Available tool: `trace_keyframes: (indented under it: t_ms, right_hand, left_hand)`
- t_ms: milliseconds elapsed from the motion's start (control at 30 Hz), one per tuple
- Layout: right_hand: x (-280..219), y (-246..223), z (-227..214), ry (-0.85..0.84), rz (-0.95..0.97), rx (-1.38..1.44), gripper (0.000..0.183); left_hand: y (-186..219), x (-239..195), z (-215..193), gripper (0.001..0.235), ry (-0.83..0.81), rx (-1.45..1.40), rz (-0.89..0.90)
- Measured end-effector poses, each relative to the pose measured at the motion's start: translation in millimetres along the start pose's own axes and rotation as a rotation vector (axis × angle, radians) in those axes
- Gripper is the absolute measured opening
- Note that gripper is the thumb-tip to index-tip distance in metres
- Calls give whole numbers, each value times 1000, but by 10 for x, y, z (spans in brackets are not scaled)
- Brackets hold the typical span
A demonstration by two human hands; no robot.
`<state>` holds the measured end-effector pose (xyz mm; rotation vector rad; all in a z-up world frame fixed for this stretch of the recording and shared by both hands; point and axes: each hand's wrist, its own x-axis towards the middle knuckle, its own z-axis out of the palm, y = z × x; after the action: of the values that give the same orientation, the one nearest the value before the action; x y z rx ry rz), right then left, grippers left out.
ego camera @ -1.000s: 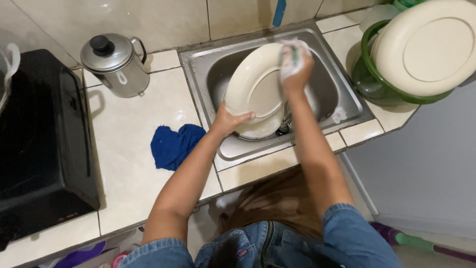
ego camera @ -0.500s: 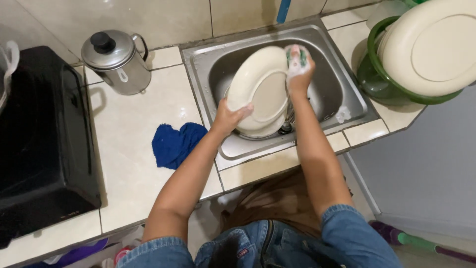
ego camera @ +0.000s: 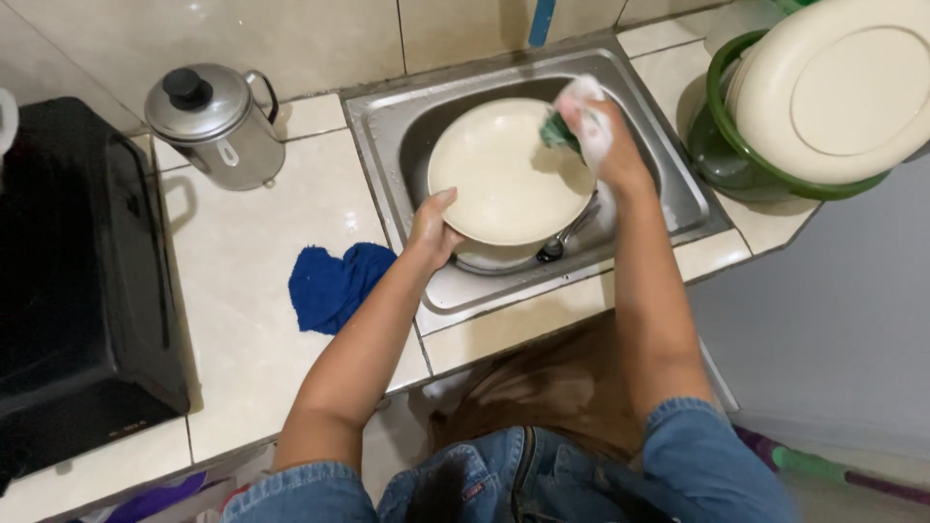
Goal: The person washes plates and a large bowl in a sink using a sponge with soapy water and rinsing them under a running faucet. The person then places the clean items into a dish rack next to the sink.
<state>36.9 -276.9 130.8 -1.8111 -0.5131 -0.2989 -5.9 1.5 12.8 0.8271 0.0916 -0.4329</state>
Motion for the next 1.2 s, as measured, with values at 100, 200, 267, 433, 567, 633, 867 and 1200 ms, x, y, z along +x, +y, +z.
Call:
trace_keyframes:
  t_ms: [100,200,267,433,567,633,867,1200]
  right_hand:
    - [-37,-203,389,-112,-42,-412,24]
    - [-310,-481,752,-253,-235,-710,28]
    - [-413,-577,869,-344,-366,-909,38]
    - [-223,-342,669,-48,-27,-876,36]
    - [-251,-67,1201,-22,-425,-1067,35]
    - [-358,16,1374,-120,-520,-1041,28]
    - [34,291,811,54,-98,-1078,22]
    - [-799,-286,808,-560,-194,-449,24]
  left_hand:
    - [-119,38,45,60,66,59,130]
    - [-122,5,7,61,127,58,331]
    - [-86,-3,-13,60,266,84,378]
    - [-205,-34,30,59,119,287,510]
    - [-205,-28,36,59,29,475,571]
    - [-190,-61,-34,60,10,428,645]
    - [-253,40,-15,62,45,517,565]
    - [-123,29,-137,67,262,245,579]
